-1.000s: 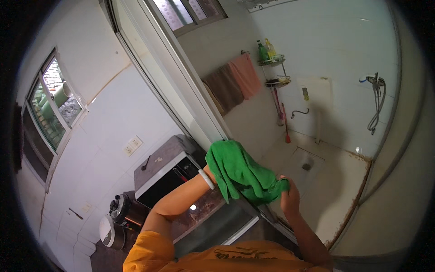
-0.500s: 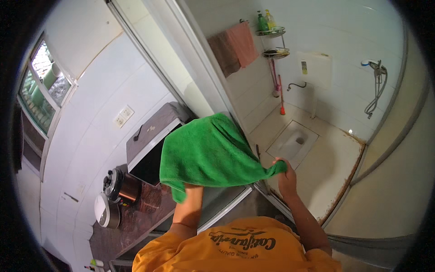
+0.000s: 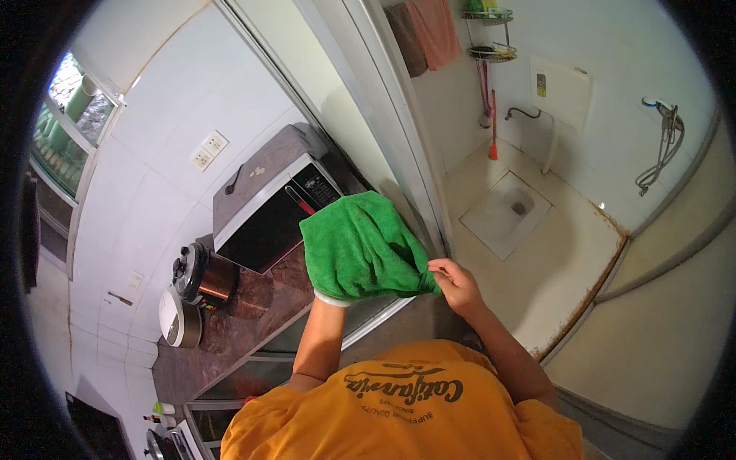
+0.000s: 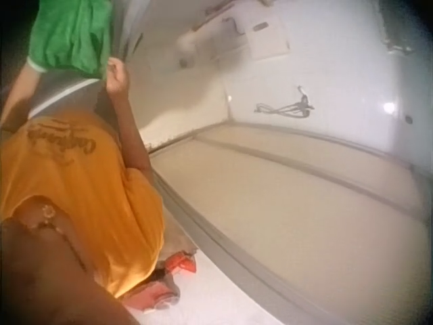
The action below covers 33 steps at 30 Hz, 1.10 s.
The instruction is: Cleaning a bathroom sliding door frame and surface with a green cloth.
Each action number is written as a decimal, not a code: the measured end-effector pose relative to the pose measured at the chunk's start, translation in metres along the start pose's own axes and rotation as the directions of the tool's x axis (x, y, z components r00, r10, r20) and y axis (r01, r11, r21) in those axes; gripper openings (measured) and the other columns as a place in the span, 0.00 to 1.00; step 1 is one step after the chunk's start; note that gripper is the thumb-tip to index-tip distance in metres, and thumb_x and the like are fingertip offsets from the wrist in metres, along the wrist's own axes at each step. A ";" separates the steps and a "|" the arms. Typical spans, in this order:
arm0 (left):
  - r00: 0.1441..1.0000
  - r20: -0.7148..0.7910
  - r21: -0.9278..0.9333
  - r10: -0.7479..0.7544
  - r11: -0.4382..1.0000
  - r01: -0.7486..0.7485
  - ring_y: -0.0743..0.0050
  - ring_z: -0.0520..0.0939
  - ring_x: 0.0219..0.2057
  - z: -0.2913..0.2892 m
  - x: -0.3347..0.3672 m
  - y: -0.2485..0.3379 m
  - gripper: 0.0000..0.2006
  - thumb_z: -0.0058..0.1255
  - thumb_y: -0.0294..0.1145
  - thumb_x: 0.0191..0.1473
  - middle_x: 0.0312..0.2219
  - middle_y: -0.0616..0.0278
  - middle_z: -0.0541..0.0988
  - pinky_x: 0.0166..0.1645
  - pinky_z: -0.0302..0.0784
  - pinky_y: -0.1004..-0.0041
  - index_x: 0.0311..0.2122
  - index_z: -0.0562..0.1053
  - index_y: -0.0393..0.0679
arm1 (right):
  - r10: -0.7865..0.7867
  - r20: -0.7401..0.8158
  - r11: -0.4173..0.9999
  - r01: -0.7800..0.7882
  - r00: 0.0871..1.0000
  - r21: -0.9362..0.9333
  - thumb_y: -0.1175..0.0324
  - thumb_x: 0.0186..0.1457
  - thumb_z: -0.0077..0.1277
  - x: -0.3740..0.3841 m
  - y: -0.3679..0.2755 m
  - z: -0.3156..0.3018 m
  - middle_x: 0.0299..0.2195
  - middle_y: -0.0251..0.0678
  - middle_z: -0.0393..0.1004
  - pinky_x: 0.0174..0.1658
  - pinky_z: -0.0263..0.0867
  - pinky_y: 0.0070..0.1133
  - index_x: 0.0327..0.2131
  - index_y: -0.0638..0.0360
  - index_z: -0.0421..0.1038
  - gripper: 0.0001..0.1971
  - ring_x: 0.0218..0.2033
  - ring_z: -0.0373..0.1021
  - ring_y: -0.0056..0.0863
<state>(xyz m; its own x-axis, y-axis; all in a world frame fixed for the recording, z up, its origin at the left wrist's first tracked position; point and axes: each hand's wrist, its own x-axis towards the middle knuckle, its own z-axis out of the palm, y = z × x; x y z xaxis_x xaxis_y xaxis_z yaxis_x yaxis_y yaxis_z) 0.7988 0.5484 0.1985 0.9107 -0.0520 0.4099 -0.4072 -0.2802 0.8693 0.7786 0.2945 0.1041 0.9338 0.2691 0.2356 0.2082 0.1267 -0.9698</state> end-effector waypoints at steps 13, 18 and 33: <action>0.935 0.319 0.683 -0.153 0.721 -0.115 0.58 0.73 0.54 0.042 -0.004 0.069 0.23 0.56 0.38 0.56 0.52 0.57 0.75 0.62 0.63 0.64 0.56 0.71 0.44 | 0.798 0.256 0.471 -0.830 0.545 0.299 0.47 0.63 0.46 -0.020 0.098 0.001 0.42 0.38 0.78 0.37 0.70 0.27 0.56 0.55 0.65 0.26 0.42 0.75 0.25; 0.985 0.093 0.059 -0.146 0.988 0.141 0.58 0.72 0.55 0.032 -0.034 -0.009 0.24 0.53 0.40 0.59 0.54 0.56 0.73 0.64 0.62 0.63 0.58 0.68 0.44 | 0.743 0.020 0.641 -0.719 0.669 0.267 0.44 0.61 0.45 -0.020 0.084 0.013 0.46 0.38 0.77 0.44 0.67 0.31 0.56 0.52 0.67 0.27 0.45 0.73 0.32; 0.995 0.090 0.147 -0.046 0.989 0.033 0.62 0.73 0.54 0.019 -0.035 -0.020 0.22 0.48 0.38 0.62 0.54 0.57 0.73 0.61 0.67 0.64 0.59 0.66 0.41 | 0.611 0.314 0.010 -0.404 0.727 0.915 0.49 0.66 0.42 -0.047 0.099 -0.029 0.53 0.45 0.73 0.58 0.65 0.39 0.54 0.61 0.69 0.25 0.52 0.71 0.41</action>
<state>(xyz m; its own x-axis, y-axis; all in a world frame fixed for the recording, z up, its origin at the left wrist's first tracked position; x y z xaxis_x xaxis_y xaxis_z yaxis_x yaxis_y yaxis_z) 0.7767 0.5376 0.1612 0.9312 -0.1250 0.3425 -0.3624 -0.4199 0.8321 0.7639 0.2665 -0.0051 0.7144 0.5729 -0.4017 -0.6411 0.7659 -0.0479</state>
